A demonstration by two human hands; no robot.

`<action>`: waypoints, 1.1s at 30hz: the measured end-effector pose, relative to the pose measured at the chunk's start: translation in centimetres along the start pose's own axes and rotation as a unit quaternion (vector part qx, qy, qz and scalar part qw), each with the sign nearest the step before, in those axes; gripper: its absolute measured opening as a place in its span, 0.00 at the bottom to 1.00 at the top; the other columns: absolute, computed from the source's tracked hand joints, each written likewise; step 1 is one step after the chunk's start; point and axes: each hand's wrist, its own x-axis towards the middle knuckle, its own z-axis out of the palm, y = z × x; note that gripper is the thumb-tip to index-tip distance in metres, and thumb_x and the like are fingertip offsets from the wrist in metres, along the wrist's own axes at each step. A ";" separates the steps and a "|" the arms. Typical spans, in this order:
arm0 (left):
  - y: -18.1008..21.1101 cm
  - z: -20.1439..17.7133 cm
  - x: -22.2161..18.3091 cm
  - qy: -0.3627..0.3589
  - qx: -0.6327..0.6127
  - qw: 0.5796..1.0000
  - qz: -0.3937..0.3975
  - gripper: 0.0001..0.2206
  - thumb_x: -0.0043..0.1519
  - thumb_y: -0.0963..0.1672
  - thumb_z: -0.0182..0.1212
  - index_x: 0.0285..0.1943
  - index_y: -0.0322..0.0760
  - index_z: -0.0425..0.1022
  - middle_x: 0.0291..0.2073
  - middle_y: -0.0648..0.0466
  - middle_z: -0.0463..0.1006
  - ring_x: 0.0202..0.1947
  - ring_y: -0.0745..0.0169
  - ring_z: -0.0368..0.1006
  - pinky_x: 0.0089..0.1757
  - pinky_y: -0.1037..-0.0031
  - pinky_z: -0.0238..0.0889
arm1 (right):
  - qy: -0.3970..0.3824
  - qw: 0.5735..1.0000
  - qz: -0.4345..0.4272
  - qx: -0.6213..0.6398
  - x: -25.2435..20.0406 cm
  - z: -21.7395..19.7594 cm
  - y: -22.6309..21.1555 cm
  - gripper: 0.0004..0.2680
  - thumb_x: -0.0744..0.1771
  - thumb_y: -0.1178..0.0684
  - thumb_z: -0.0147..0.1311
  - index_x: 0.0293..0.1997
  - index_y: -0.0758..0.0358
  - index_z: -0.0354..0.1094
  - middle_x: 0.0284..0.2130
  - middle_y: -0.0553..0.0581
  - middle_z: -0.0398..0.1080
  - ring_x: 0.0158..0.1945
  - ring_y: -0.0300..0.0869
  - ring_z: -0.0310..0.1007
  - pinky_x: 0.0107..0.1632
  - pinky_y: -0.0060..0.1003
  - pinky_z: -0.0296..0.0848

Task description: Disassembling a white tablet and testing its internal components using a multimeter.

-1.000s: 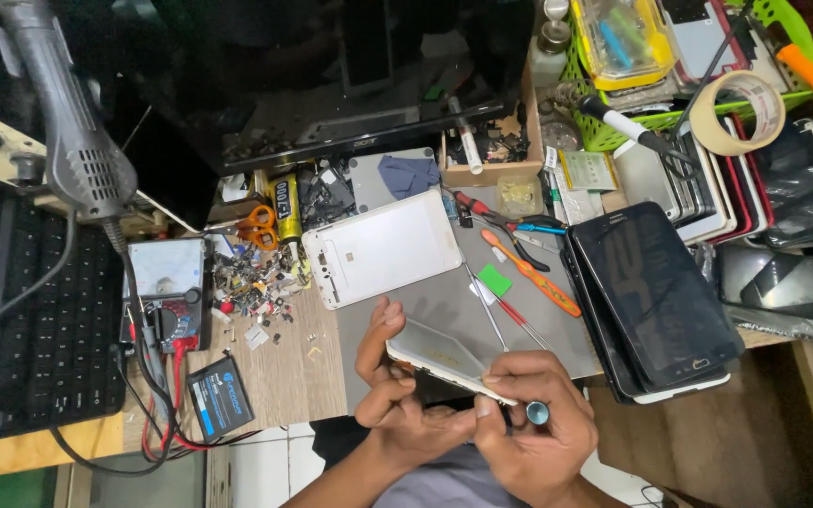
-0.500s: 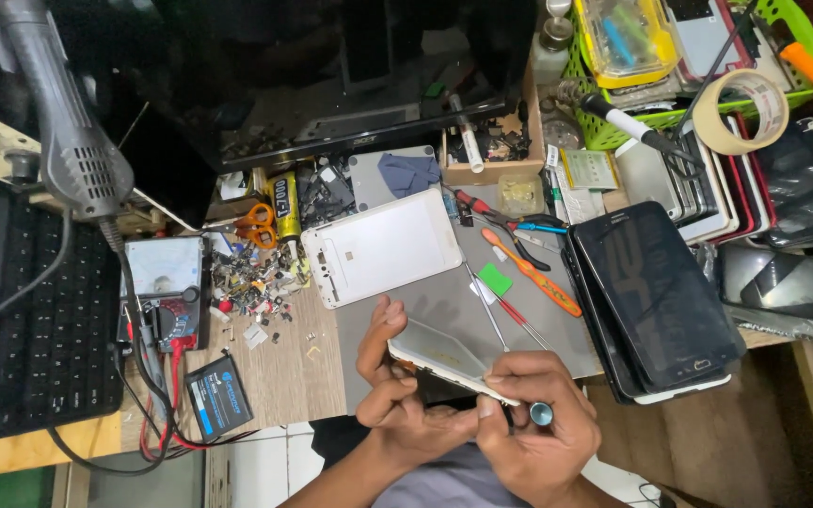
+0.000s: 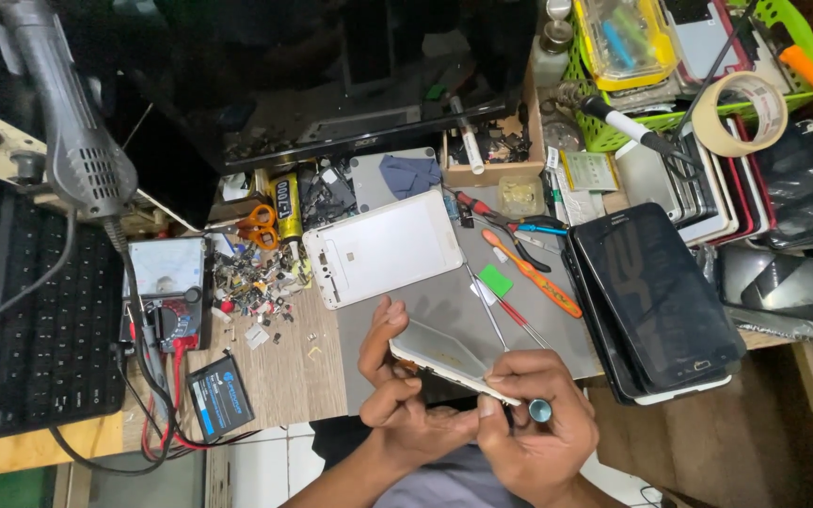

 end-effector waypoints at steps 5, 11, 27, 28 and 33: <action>0.1 -0.2 0.3 -0.016 0.001 1.000 0.016 0.23 0.62 0.51 0.65 0.51 0.48 0.50 0.59 0.34 0.61 0.62 0.38 0.64 0.67 0.32 0.57 | -0.001 1.000 -0.001 0.004 0.1 0.0 -0.2 0.03 0.62 0.55 0.56 0.31 0.59 0.66 0.29 0.56 0.74 0.24 0.31 0.66 0.23 0.22 0.57; -0.1 -0.1 0.2 -0.018 0.021 0.999 0.035 0.21 0.64 0.51 0.64 0.51 0.49 0.52 0.58 0.32 0.61 0.61 0.38 0.64 0.66 0.32 0.58 | -0.010 1.000 0.006 0.007 0.2 -0.2 -0.2 0.04 0.63 0.54 0.55 0.33 0.59 0.65 0.29 0.55 0.73 0.24 0.30 0.65 0.23 0.21 0.57; -1.2 -1.1 0.2 -0.082 0.060 0.995 0.016 0.46 0.59 0.56 0.71 0.77 0.45 0.40 0.71 0.31 0.57 0.66 0.38 0.65 0.64 0.50 0.63 | -0.006 0.995 0.043 0.090 0.1 -0.5 0.6 0.05 0.65 0.54 0.56 0.38 0.62 0.65 0.33 0.64 0.71 0.32 0.38 0.73 0.21 0.22 0.57; -0.9 -1.7 0.8 -0.080 0.059 0.995 0.015 0.46 0.59 0.56 0.71 0.77 0.45 0.40 0.71 0.31 0.57 0.66 0.38 0.65 0.64 0.50 0.63 | -0.007 0.995 0.043 0.088 0.8 -0.7 0.2 0.05 0.65 0.54 0.56 0.38 0.62 0.65 0.33 0.64 0.71 0.32 0.38 0.73 0.21 0.22 0.57; 0.5 -4.9 4.3 -0.336 0.116 0.926 -0.129 0.48 0.56 0.52 0.72 0.79 0.37 0.40 0.77 0.40 0.52 0.77 0.40 0.53 0.65 0.48 0.50 | 0.111 0.957 0.099 0.250 1.7 -1.2 2.7 0.14 0.64 0.44 0.54 0.45 0.64 0.60 0.42 0.59 0.59 0.23 0.35 0.54 0.31 0.29 0.55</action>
